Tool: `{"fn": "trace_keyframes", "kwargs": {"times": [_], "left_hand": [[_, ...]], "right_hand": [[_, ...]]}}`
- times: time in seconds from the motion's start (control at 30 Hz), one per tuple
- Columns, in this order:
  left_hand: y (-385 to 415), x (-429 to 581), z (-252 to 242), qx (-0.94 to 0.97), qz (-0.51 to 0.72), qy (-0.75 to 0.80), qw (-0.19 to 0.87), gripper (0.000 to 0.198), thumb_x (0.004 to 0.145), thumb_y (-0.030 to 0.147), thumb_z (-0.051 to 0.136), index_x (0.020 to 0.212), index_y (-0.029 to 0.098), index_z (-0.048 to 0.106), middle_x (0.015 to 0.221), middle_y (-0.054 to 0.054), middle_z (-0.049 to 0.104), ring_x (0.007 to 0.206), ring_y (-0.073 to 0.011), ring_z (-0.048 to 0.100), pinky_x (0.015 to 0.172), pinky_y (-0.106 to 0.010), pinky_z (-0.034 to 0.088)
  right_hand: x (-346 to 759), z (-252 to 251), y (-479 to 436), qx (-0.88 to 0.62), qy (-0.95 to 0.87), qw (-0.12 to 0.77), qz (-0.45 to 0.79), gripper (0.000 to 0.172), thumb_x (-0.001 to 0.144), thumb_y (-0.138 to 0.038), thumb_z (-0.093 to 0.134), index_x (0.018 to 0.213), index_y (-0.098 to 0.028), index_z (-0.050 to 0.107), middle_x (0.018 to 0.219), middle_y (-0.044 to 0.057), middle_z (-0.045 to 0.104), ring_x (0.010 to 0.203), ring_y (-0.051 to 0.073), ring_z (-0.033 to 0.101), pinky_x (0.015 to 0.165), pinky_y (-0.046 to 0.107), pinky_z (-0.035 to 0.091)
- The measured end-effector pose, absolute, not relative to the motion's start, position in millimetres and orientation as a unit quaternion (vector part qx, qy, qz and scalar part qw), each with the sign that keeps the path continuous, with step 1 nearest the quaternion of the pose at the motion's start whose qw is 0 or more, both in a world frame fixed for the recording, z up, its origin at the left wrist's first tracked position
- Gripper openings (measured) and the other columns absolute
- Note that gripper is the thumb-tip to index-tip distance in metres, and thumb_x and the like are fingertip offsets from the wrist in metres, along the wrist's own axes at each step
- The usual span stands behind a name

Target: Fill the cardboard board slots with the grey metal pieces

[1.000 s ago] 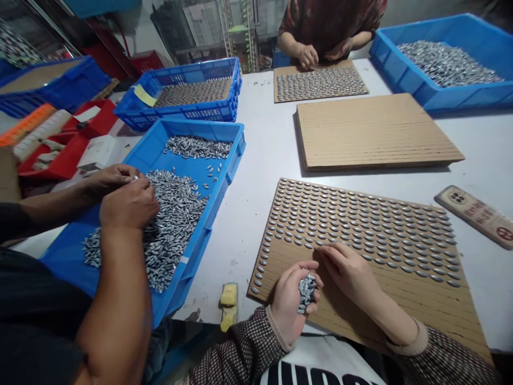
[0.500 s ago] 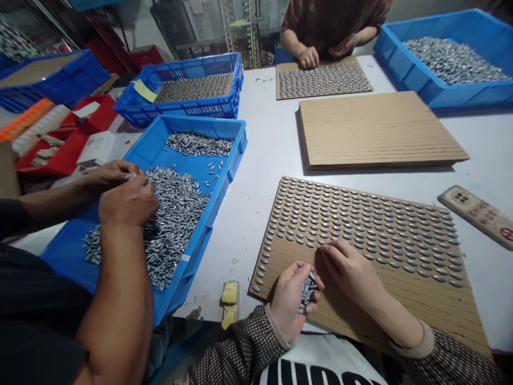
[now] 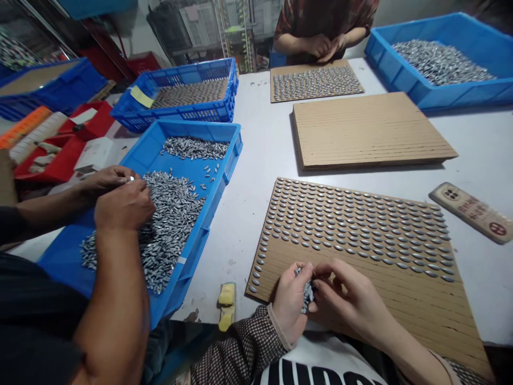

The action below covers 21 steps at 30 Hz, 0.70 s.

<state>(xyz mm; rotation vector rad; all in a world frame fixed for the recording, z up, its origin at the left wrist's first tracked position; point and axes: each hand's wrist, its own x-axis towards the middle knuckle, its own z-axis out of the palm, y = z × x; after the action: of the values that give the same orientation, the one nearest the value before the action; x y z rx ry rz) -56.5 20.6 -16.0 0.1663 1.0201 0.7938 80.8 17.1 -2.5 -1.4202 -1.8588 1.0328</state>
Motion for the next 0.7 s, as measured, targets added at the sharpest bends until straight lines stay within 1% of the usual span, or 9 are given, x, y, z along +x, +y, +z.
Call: {"fn": "trace_keyframes", "kwargs": {"times": [0.17,0.3,0.37,0.47,0.53,0.7], "left_hand": [[20,-51,-16,0.086,0.356,0.478,0.798,0.037,0.076,0.050,0.067,0.079,0.019,0.048,0.062,0.006,0.041,0.049,-0.0054,0.037,0.035,-0.016,0.023],[20,-49,-17,0.093,0.353,0.476,0.800,0.034,0.078,0.049,0.065,0.080,0.018,0.050,0.062,0.005,0.043,0.049,-0.0057,0.039,0.035,-0.016,0.024],[20,-48,-18,0.088,0.355,0.483,0.796,0.034,0.080,0.050,0.062,0.082,0.018,0.052,0.063,0.004,0.046,0.048,-0.0062,0.042,0.034,-0.016,0.024],[19,-48,-20,0.067,0.357,0.501,0.786,0.035,0.083,0.052,0.055,0.086,0.017,0.054,0.064,0.002,0.051,0.049,-0.0083,0.048,0.034,-0.016,0.024],[19,-47,-21,0.048,0.354,0.510,0.783,0.035,0.085,0.051,0.052,0.088,0.016,0.055,0.063,0.001,0.053,0.049,-0.0091,0.050,0.035,-0.016,0.024],[19,-45,-23,0.037,0.348,0.522,0.778,0.032,0.086,0.047,0.050,0.087,0.015,0.056,0.062,0.000,0.055,0.048,-0.0088,0.050,0.035,-0.017,0.024]], "right_hand": [[86,-9,15,-0.500,-0.770,0.281,0.279,0.014,0.094,-0.024,0.046,0.096,-0.020,0.059,0.078,0.004,0.059,0.072,0.016,0.055,0.063,0.028,0.043],[89,-12,15,-0.506,-0.787,0.265,0.234,0.014,0.095,-0.022,0.046,0.096,-0.019,0.060,0.078,0.005,0.060,0.073,0.017,0.055,0.062,0.029,0.042],[91,-14,15,-0.502,-0.787,0.273,0.234,0.014,0.095,-0.021,0.046,0.099,-0.019,0.060,0.079,0.005,0.061,0.073,0.017,0.056,0.063,0.029,0.043],[95,-18,15,-0.490,-0.774,0.300,0.264,0.017,0.095,-0.020,0.047,0.107,-0.021,0.059,0.087,0.005,0.063,0.078,0.017,0.058,0.067,0.029,0.047],[96,-20,15,-0.492,-0.761,0.307,0.291,0.018,0.095,-0.020,0.047,0.108,-0.022,0.059,0.090,0.006,0.064,0.082,0.017,0.059,0.069,0.029,0.049],[100,-18,17,-0.513,-0.744,0.275,0.329,0.020,0.095,-0.029,0.048,0.105,-0.024,0.064,0.090,0.006,0.066,0.082,0.018,0.063,0.069,0.030,0.052]]}}
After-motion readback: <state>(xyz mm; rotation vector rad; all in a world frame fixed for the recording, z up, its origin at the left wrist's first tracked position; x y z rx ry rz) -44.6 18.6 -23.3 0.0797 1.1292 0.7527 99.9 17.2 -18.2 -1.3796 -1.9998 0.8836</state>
